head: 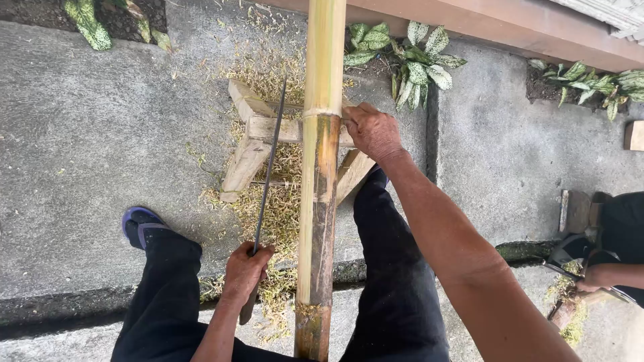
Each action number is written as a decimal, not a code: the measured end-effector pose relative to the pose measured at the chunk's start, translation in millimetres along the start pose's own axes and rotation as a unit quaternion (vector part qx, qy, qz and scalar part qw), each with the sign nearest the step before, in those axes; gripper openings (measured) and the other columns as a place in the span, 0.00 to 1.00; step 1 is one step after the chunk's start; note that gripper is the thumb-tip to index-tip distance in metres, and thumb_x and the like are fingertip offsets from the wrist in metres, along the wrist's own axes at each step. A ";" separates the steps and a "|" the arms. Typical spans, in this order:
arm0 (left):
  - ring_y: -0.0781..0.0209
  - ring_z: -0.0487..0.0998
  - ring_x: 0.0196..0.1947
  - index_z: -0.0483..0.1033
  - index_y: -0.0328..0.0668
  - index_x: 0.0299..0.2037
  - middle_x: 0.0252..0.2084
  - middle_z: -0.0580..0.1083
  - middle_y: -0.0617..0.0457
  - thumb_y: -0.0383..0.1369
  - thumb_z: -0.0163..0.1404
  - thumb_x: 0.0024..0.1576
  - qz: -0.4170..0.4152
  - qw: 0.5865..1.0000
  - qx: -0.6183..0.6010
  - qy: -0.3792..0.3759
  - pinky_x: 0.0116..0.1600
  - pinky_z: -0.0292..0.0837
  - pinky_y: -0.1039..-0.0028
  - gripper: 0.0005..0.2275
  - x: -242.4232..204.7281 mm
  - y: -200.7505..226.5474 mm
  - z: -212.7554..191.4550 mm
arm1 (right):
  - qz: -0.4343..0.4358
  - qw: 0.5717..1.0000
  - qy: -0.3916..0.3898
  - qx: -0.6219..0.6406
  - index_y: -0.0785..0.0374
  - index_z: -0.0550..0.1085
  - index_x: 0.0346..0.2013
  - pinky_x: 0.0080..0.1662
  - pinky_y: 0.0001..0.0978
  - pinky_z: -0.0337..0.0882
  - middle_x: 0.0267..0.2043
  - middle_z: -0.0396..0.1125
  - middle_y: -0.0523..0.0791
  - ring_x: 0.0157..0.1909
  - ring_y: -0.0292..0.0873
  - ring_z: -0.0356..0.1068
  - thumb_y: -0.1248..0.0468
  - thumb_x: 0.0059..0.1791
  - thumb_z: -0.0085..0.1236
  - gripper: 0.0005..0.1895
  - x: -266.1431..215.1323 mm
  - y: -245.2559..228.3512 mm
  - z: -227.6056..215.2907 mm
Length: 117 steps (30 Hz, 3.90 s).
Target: The recorder uses a machete to shave and smooth the surface of a bamboo stalk positioned on a wooden horse.
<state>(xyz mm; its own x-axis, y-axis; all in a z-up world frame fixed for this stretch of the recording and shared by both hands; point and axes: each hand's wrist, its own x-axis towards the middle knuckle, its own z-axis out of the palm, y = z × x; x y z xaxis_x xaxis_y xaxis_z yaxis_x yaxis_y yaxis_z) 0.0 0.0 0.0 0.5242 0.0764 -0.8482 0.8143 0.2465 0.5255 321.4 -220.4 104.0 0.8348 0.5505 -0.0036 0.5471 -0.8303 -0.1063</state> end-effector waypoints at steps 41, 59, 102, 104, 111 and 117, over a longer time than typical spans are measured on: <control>0.62 0.71 0.15 0.75 0.36 0.37 0.22 0.71 0.52 0.37 0.57 0.58 0.014 0.995 -0.091 -0.039 0.21 0.68 0.68 0.11 -29.7 14.6 11.9 | 0.207 0.887 -0.411 -0.044 0.57 0.54 0.70 0.67 0.66 0.53 0.73 0.46 0.59 0.74 0.66 0.47 0.42 0.51 0.54 0.40 -360.3 -102.4 -53.6; 0.64 0.74 0.21 0.74 0.32 0.43 0.27 0.71 0.55 0.35 0.51 0.63 0.083 0.984 -0.137 0.074 0.29 0.73 0.69 0.11 -21.2 3.6 44.3 | 0.303 0.898 -0.319 -0.016 0.49 0.58 0.71 0.68 0.68 0.50 0.79 0.38 0.46 0.80 0.54 0.30 0.46 0.48 0.56 0.38 -324.3 -58.9 -51.2; 0.57 0.80 0.41 0.78 0.61 0.56 0.31 0.78 0.51 0.65 0.35 0.60 0.137 0.711 0.685 0.082 0.51 0.73 0.55 0.28 15.6 332.0 22.3 | 0.001 0.998 -0.059 -0.001 0.53 0.79 0.38 0.61 0.47 0.58 0.38 0.71 0.44 0.51 0.46 0.69 0.31 0.44 0.59 0.30 11.6 71.6 -16.2; 0.58 0.81 0.40 0.79 0.60 0.55 0.31 0.78 0.51 0.65 0.35 0.60 0.141 0.707 0.689 0.083 0.51 0.74 0.55 0.29 13.5 333.9 17.8 | 0.001 0.998 -0.059 -0.004 0.55 0.78 0.39 0.61 0.46 0.58 0.38 0.71 0.45 0.52 0.45 0.69 0.30 0.44 0.59 0.32 11.3 70.2 -16.6; 0.57 0.81 0.43 0.84 0.58 0.48 0.33 0.80 0.52 0.66 0.39 0.59 0.200 0.702 0.676 0.099 0.53 0.73 0.55 0.29 17.0 333.8 15.4 | 0.013 0.997 -0.080 -0.020 0.56 0.79 0.43 0.61 0.46 0.58 0.38 0.71 0.47 0.53 0.45 0.69 0.30 0.45 0.58 0.34 9.3 74.7 -7.4; 0.55 0.81 0.42 0.82 0.54 0.49 0.31 0.80 0.50 0.64 0.37 0.61 0.220 0.683 0.690 0.097 0.54 0.71 0.51 0.29 33.0 325.6 13.1 | 0.021 0.998 -0.055 -0.023 0.56 0.80 0.40 0.61 0.47 0.56 0.39 0.70 0.47 0.54 0.47 0.65 0.26 0.43 0.59 0.37 7.5 72.4 -9.2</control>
<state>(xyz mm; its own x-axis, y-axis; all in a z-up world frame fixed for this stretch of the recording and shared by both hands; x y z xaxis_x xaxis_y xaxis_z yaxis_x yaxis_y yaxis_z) 285.7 70.2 143.9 0.8596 0.0099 -0.5108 0.1193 -0.9761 0.1819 367.8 -277.2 105.5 0.8465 0.5193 -0.1171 0.5162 -0.8545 -0.0580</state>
